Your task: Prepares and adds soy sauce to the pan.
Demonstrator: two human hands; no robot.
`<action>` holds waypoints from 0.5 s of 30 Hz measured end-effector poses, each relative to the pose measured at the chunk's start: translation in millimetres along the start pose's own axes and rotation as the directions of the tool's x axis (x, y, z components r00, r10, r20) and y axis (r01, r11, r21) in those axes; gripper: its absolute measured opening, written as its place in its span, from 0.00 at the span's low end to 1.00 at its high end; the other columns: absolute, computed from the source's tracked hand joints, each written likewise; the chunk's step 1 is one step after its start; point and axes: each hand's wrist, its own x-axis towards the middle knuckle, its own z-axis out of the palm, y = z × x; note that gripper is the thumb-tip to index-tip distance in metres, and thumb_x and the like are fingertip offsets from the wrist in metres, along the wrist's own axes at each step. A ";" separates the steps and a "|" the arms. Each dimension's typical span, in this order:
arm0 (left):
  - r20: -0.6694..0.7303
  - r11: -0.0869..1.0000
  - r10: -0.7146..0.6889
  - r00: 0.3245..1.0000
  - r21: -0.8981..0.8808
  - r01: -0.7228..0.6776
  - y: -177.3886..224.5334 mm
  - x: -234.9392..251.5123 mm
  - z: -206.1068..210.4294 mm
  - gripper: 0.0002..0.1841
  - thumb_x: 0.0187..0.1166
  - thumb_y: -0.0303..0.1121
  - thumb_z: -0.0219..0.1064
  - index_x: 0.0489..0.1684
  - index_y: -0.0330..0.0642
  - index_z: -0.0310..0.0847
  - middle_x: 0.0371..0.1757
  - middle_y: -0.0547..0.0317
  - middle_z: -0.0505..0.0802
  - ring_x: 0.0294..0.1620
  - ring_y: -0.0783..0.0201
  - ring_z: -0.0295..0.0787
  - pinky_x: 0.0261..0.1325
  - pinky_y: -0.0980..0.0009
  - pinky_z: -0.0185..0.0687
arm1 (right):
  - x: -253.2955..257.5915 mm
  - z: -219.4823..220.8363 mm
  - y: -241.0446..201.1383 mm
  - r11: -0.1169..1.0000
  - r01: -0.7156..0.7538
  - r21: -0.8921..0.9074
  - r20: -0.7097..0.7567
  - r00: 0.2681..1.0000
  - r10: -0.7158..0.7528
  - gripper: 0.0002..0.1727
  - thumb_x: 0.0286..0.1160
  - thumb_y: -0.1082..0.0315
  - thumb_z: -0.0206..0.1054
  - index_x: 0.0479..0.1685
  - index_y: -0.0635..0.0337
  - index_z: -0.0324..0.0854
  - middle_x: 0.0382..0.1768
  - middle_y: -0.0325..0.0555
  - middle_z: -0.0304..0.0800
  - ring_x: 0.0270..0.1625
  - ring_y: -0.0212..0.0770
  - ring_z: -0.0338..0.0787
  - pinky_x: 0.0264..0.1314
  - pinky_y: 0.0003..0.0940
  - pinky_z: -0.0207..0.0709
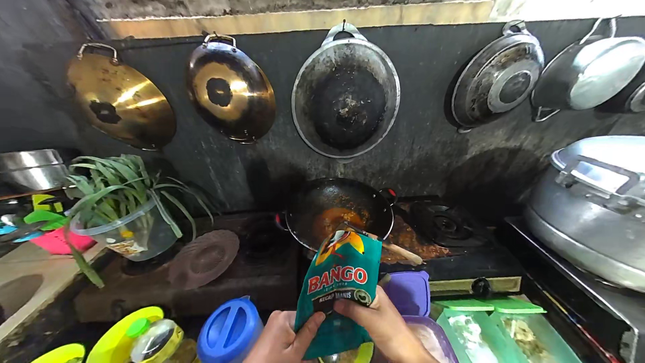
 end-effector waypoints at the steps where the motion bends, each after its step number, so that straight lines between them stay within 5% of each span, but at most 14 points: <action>1: -0.007 1.000 -0.013 1.000 -0.014 0.012 -0.5 0.3 0.2 0.19 0.91 0.46 0.58 0.39 0.41 0.88 0.23 0.63 0.92 0.15 0.69 0.86 0.20 0.68 0.87 | 0.4 2.4 0.5 1.000 0.002 -0.001 -0.031 1.000 -0.002 0.10 0.75 0.72 0.74 0.51 0.67 0.89 0.46 0.50 0.97 0.51 0.42 0.96 0.61 0.42 0.91; 6: -0.031 0.998 -0.061 0.998 -0.034 0.060 -6.6 4.1 2.2 0.19 0.90 0.47 0.59 0.40 0.42 0.89 0.24 0.63 0.94 0.18 0.69 0.89 0.24 0.67 0.89 | 5.7 -0.1 1.3 0.990 -0.098 -0.100 -0.081 0.993 0.090 0.14 0.86 0.61 0.65 0.45 0.62 0.90 0.37 0.46 0.97 0.42 0.39 0.97 0.51 0.38 0.92; 9: -0.033 0.992 0.039 0.999 -0.116 -0.043 -23.6 15.7 -2.7 0.12 0.80 0.40 0.74 0.48 0.42 0.91 0.41 0.61 0.98 0.41 0.66 0.97 0.52 0.61 0.96 | 8.8 -8.3 2.9 0.957 -0.169 -0.234 -0.021 0.985 0.169 0.16 0.87 0.55 0.64 0.44 0.58 0.90 0.35 0.39 0.96 0.41 0.33 0.95 0.49 0.34 0.91; 11: -0.022 0.970 0.044 0.999 -0.240 -0.048 -28.4 23.8 -4.0 0.14 0.73 0.34 0.79 0.53 0.39 0.89 0.46 0.57 0.98 0.48 0.60 0.98 0.60 0.57 0.95 | 9.7 -10.9 5.4 0.936 -0.192 -0.296 0.003 0.979 0.202 0.17 0.86 0.53 0.65 0.42 0.56 0.90 0.33 0.37 0.95 0.39 0.31 0.94 0.47 0.33 0.90; 13: -0.031 0.953 -0.011 0.999 -0.304 0.001 -24.0 28.5 -3.8 0.12 0.76 0.34 0.77 0.51 0.38 0.90 0.43 0.54 0.98 0.43 0.58 0.98 0.52 0.57 0.97 | 10.8 -12.2 3.2 0.934 -0.182 -0.308 -0.006 0.982 0.190 0.17 0.86 0.52 0.64 0.42 0.56 0.90 0.33 0.37 0.95 0.38 0.31 0.94 0.46 0.32 0.89; 15: -0.077 0.956 -0.045 0.996 -0.292 0.020 -18.6 29.6 -1.6 0.12 0.84 0.39 0.69 0.44 0.39 0.91 0.34 0.53 0.97 0.27 0.59 0.96 0.29 0.61 0.95 | 9.4 -13.4 -0.8 0.950 -0.169 -0.261 -0.008 0.985 0.173 0.16 0.87 0.54 0.64 0.46 0.57 0.89 0.36 0.39 0.96 0.41 0.33 0.96 0.49 0.33 0.91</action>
